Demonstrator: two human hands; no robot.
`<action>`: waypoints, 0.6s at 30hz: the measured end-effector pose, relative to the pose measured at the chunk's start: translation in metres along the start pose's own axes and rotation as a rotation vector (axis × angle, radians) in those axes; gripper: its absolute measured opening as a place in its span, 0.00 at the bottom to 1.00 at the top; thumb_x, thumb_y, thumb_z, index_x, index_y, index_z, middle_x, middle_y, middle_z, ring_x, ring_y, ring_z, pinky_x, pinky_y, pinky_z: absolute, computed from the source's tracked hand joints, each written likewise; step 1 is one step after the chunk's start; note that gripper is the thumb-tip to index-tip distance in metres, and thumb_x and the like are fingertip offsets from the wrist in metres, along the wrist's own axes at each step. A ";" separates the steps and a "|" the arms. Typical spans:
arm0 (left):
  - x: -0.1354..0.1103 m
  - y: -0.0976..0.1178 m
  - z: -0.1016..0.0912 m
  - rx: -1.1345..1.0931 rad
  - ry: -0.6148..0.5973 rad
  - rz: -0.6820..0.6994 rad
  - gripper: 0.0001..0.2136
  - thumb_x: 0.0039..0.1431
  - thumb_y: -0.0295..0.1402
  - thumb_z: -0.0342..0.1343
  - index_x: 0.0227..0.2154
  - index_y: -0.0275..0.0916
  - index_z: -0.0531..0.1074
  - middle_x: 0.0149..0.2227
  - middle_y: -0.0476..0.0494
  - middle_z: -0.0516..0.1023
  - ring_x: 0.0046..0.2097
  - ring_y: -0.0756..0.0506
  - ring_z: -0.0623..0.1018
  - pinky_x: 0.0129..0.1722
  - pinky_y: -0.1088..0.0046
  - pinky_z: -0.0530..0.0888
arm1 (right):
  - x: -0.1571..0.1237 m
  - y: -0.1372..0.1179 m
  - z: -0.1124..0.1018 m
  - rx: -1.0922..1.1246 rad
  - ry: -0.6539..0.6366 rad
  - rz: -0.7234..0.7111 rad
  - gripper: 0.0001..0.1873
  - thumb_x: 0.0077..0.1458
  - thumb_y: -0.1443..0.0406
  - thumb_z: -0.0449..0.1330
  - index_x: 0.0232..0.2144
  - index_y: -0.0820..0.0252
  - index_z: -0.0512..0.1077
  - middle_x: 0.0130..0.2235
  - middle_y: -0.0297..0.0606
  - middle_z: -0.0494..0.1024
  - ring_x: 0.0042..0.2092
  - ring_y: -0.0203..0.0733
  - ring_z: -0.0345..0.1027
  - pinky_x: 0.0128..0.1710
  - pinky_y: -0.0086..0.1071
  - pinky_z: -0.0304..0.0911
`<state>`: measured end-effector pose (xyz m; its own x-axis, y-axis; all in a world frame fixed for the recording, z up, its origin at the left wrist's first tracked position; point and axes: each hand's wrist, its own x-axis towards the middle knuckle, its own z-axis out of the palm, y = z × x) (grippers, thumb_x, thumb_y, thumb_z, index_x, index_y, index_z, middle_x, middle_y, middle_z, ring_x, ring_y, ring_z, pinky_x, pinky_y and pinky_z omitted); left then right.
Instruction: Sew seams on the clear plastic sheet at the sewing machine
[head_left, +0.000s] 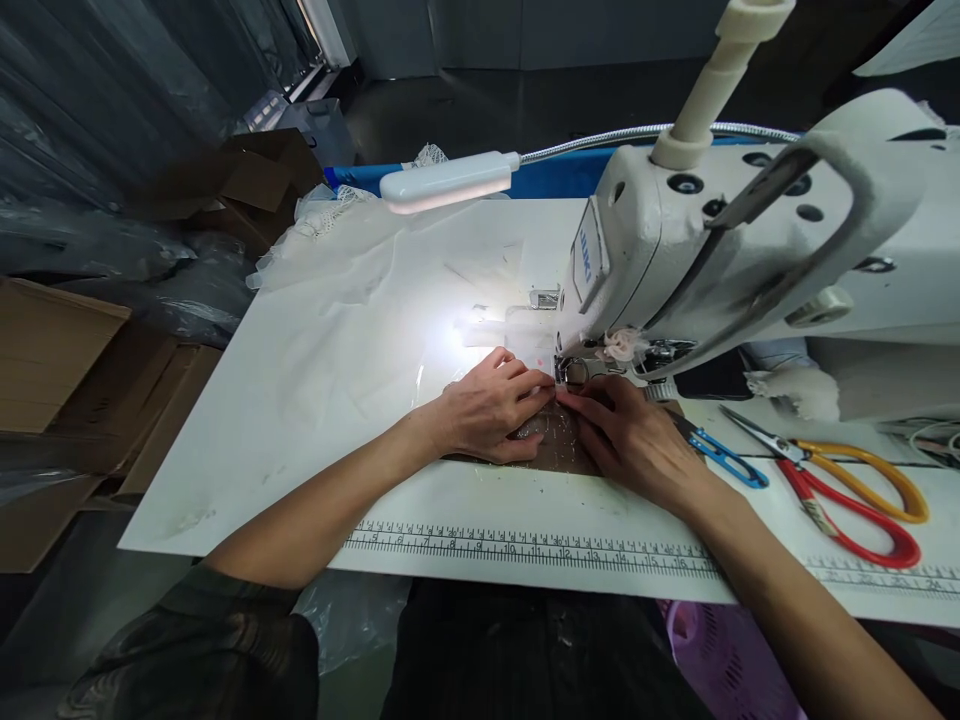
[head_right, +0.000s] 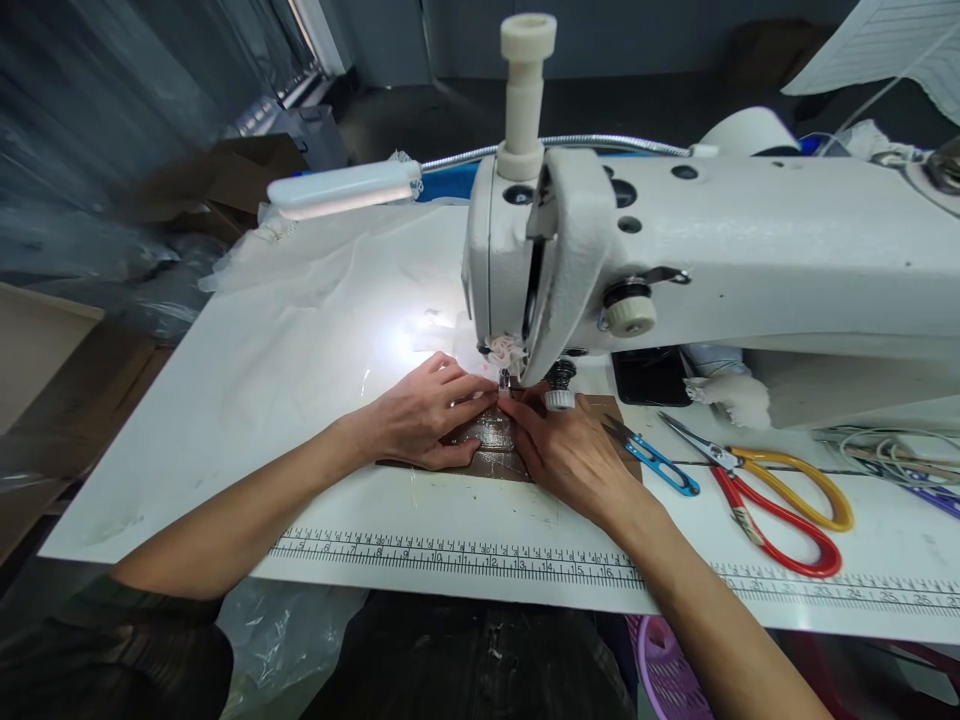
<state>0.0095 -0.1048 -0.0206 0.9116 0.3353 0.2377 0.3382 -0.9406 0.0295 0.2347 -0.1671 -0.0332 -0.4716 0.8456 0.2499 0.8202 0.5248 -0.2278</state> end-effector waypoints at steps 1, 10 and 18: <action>0.000 0.000 0.000 0.000 -0.007 -0.005 0.21 0.61 0.40 0.48 0.50 0.30 0.70 0.51 0.33 0.73 0.39 0.41 0.71 0.42 0.58 0.67 | 0.000 0.000 0.000 -0.004 0.003 0.001 0.20 0.63 0.64 0.49 0.52 0.60 0.74 0.41 0.51 0.76 0.39 0.50 0.70 0.37 0.40 0.67; 0.002 -0.003 -0.002 -0.005 -0.039 -0.034 0.23 0.61 0.43 0.49 0.52 0.30 0.69 0.53 0.31 0.70 0.40 0.40 0.70 0.41 0.58 0.67 | 0.003 -0.004 0.002 -0.117 0.018 -0.005 0.21 0.63 0.65 0.48 0.54 0.63 0.71 0.41 0.52 0.76 0.38 0.50 0.69 0.34 0.38 0.67; 0.006 -0.001 -0.005 0.043 -0.080 -0.074 0.26 0.61 0.46 0.48 0.52 0.29 0.68 0.49 0.32 0.70 0.40 0.40 0.69 0.41 0.60 0.65 | -0.003 -0.003 0.002 -0.025 0.028 0.027 0.20 0.64 0.65 0.49 0.54 0.61 0.71 0.44 0.52 0.74 0.39 0.49 0.71 0.37 0.41 0.70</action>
<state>0.0136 -0.1023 -0.0139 0.8988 0.4088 0.1584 0.4138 -0.9104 0.0018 0.2331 -0.1707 -0.0357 -0.4405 0.8562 0.2701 0.8406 0.4990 -0.2108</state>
